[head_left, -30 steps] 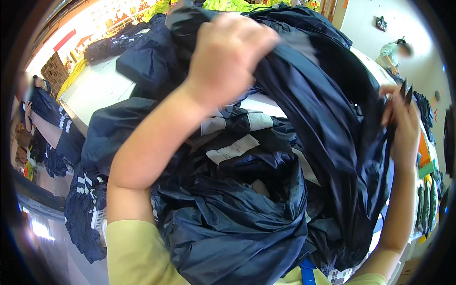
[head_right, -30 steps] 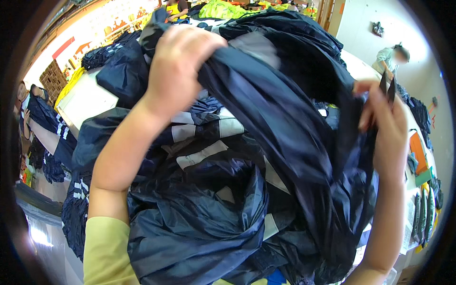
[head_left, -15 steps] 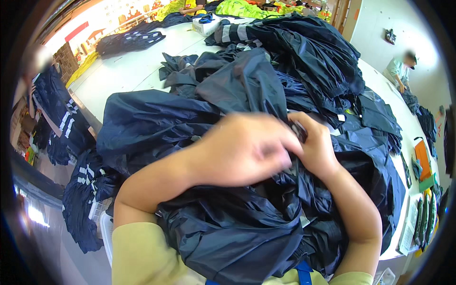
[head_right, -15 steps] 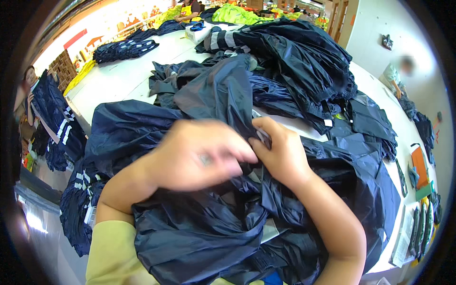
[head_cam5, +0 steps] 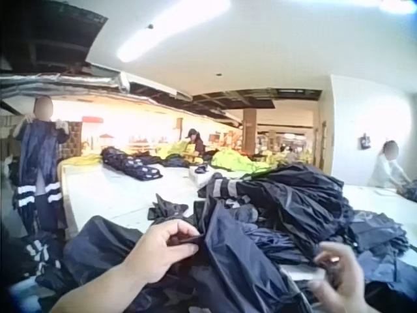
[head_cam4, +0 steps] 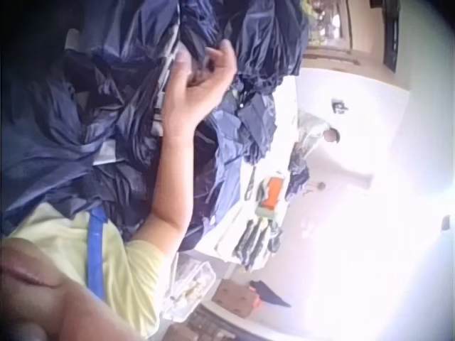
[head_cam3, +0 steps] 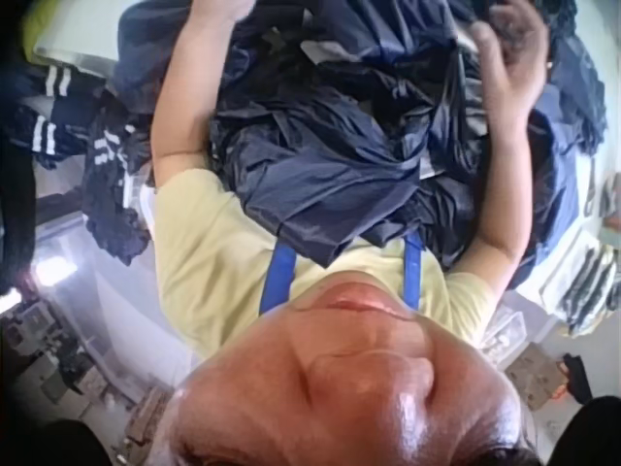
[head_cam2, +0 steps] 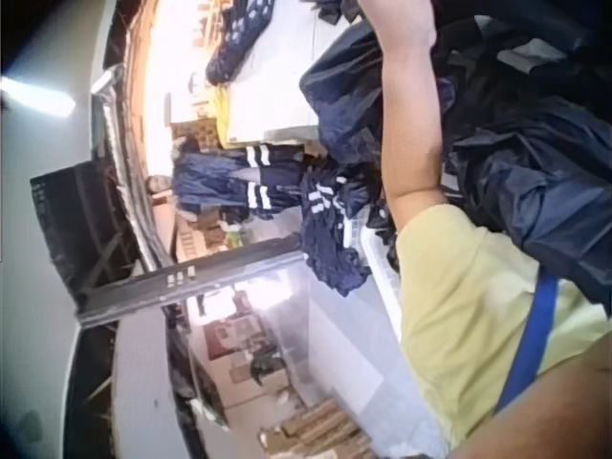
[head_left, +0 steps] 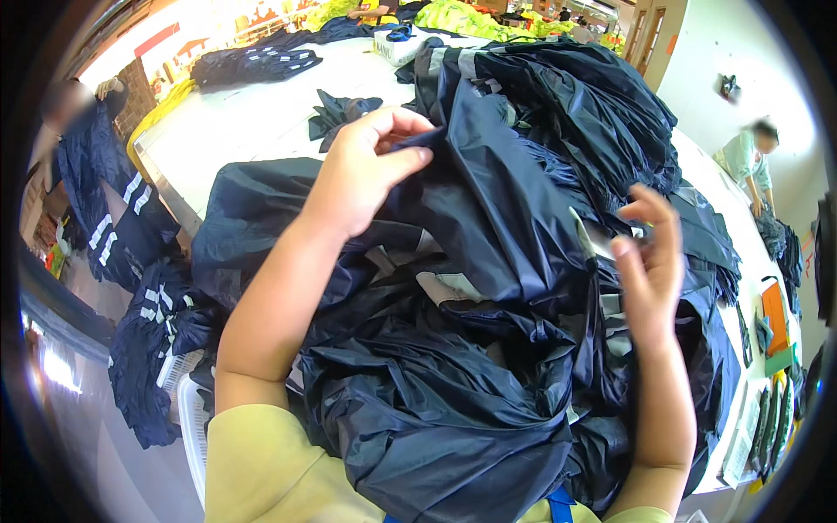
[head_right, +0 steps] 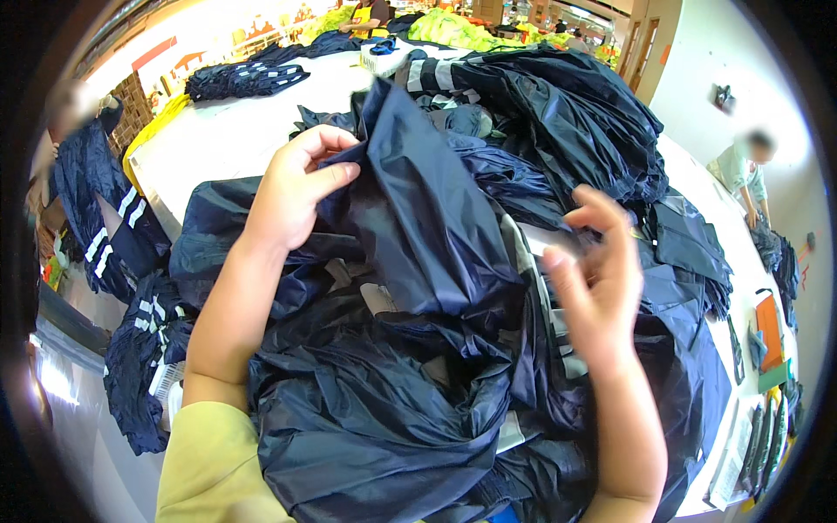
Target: The person uses a small blade to cut tags and loose threads from dark garments. They repeatedly pick up items from a large pile, trim the waistband or seam areas, and place the garments back on the pile.
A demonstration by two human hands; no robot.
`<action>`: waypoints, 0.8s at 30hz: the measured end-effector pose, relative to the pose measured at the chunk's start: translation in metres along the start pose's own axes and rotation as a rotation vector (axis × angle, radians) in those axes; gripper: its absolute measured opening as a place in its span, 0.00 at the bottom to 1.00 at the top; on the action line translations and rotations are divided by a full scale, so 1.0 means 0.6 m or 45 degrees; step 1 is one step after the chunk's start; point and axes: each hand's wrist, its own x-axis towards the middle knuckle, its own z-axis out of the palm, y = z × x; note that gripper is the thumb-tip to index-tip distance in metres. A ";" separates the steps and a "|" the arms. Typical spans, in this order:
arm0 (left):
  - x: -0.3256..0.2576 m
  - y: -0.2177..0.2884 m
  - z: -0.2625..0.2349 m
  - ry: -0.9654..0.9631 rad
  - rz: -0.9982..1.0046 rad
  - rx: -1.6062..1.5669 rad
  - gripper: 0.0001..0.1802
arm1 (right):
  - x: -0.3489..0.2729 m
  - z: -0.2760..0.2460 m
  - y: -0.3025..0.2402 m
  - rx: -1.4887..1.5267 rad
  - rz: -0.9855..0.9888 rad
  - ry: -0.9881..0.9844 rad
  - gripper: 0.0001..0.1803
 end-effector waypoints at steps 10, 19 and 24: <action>-0.080 0.053 0.076 -0.166 0.531 -0.093 0.12 | 0.089 0.083 -0.127 -0.146 -0.436 -0.237 0.09; -0.076 0.049 0.049 0.117 0.077 -0.592 0.16 | 0.061 0.061 -0.105 0.455 0.167 -0.436 0.06; -0.044 0.066 0.040 0.074 0.237 -0.109 0.20 | 0.054 0.052 -0.100 0.529 0.249 -0.491 0.07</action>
